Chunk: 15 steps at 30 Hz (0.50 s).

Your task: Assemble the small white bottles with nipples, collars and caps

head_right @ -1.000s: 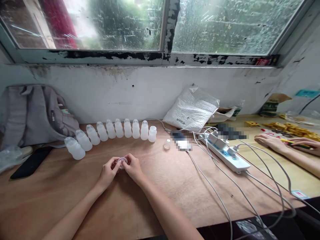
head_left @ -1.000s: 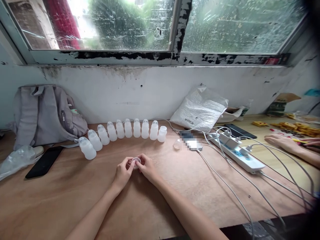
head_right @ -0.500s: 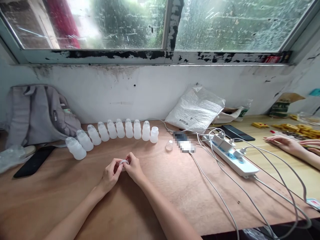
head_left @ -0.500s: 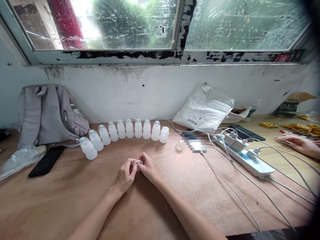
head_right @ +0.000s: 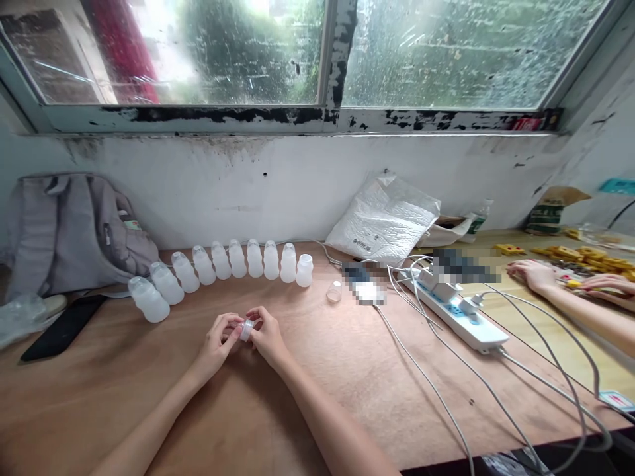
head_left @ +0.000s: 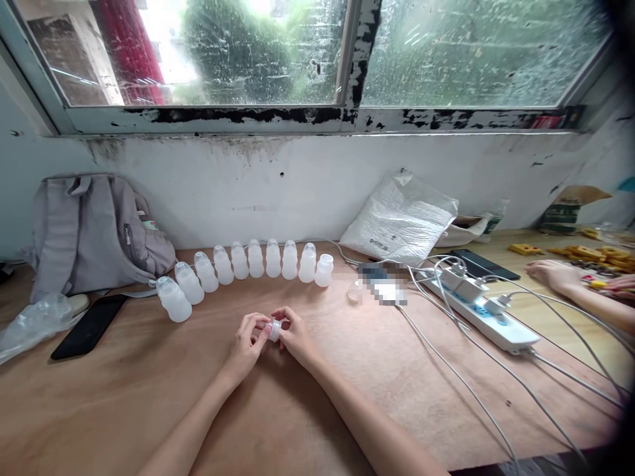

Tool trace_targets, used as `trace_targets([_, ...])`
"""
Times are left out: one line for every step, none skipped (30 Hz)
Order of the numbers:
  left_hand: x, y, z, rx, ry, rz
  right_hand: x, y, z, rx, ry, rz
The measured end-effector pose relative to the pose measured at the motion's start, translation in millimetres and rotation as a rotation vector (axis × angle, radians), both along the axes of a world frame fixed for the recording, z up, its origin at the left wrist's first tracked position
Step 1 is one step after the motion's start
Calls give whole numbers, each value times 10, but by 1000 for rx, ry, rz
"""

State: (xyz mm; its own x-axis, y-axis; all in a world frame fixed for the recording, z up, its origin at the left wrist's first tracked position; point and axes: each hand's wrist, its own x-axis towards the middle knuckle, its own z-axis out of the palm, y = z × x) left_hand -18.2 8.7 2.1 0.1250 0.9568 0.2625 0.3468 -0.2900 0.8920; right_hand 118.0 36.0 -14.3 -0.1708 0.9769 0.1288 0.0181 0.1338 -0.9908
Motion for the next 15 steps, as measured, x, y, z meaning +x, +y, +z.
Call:
trace_targets([-2, 9, -7, -27, -38, -13, 4, 5, 7, 1, 4, 16])
trace_targets([-4, 18, -14, -57, -78, -16, 14, 16, 13, 3, 5, 36])
trace_targets([-8, 27, -20, -86, -116, -8, 35, 34, 18, 7, 3, 50])
trace_targets([-13, 38, -24, -109, -154, 16, 69, 61, 19, 17, -3, 38])
trace_targets([-20, 50, -26, -125, -191, 52, 120, 99, 16, 34, -13, -10])
trace_targets([-30, 62, -27, -140, -230, 90, 186, 148, 9, 60, -27, -100])
trace_targets([-41, 74, -25, -157, -269, 124, 268, 208, -1, 93, -44, -229])
trace_targets([-54, 85, -21, -179, -311, 150, 361, 278, -15, 125, -63, -377])
trace_targets([-66, 95, -16, -201, -354, 171, 460, 355, -32, 152, -89, -503])
trace_targets([-78, 103, -10, -223, -392, 186, 559, 436, -49, 168, -119, -614])
trace_targets([-87, 109, -3, -245, -424, 197, 652, 519, -66, 168, -146, -716])
trace_targets([-93, 113, 4, -263, -451, 205, 734, 602, -81, 163, -179, -796])
trace_targets([-95, 115, 11, -276, -471, 206, 800, 682, -94, 156, -211, -850])
trace_targets([-94, 115, 16, -287, -487, 203, 849, 758, -103, 155, -248, -877])
trace_targets([-90, 114, 19, -297, -499, 197, 881, 828, -108, 164, -293, -871])
